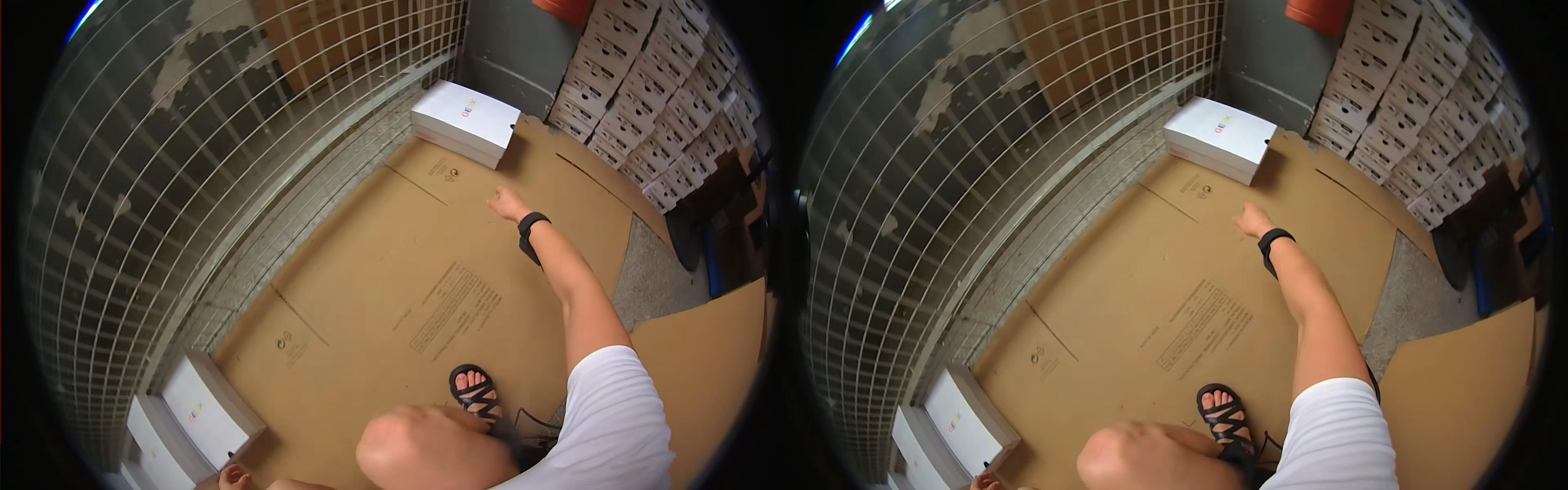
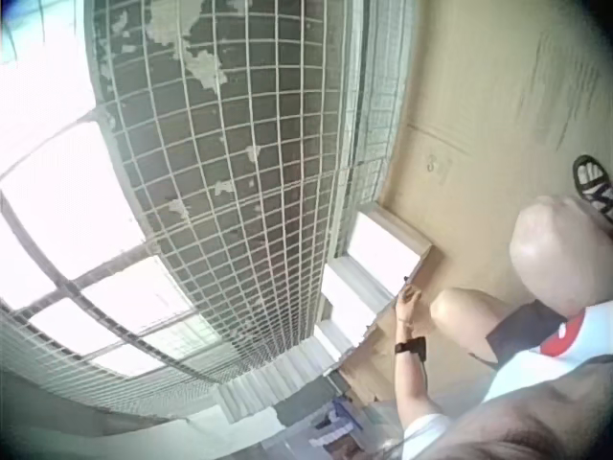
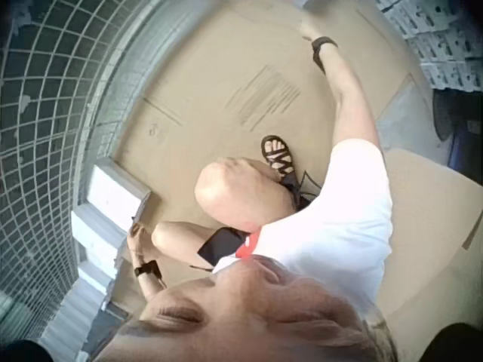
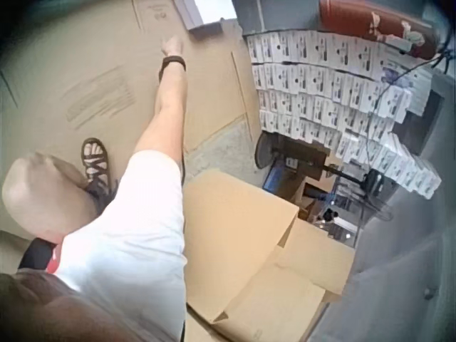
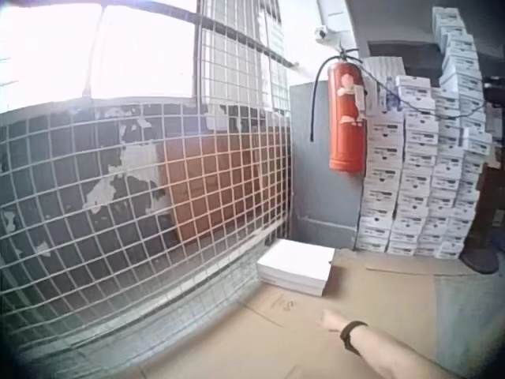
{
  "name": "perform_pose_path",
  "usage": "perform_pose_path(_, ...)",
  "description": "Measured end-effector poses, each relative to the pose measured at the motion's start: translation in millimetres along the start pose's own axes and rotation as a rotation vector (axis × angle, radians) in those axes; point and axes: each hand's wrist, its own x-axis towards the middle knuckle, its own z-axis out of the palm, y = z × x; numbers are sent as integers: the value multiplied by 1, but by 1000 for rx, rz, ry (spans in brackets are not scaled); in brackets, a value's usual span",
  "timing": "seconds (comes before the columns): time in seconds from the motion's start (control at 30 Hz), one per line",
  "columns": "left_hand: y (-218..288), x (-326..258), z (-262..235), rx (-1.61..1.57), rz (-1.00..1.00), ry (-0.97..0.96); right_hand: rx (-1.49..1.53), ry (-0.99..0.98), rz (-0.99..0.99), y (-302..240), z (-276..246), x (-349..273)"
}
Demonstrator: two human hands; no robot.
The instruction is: Organizing and stacking white Geox shoeboxes onto cardboard surfaces and into storage piles.
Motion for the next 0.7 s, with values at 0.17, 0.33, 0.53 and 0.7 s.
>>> perform_pose_path(0.17,81,29,6,121,-92,-93,351,302,172,63,-11,107)
perform_pose_path(0.33,154,52,54,288,-150,-186,648,422,339,118,6,185)
perform_pose_path(0.53,217,63,69,366,-168,-245,1387,382,429,96,20,205)
perform_pose_path(0.7,227,107,88,470,-18,-251,1664,128,338,10,46,156)
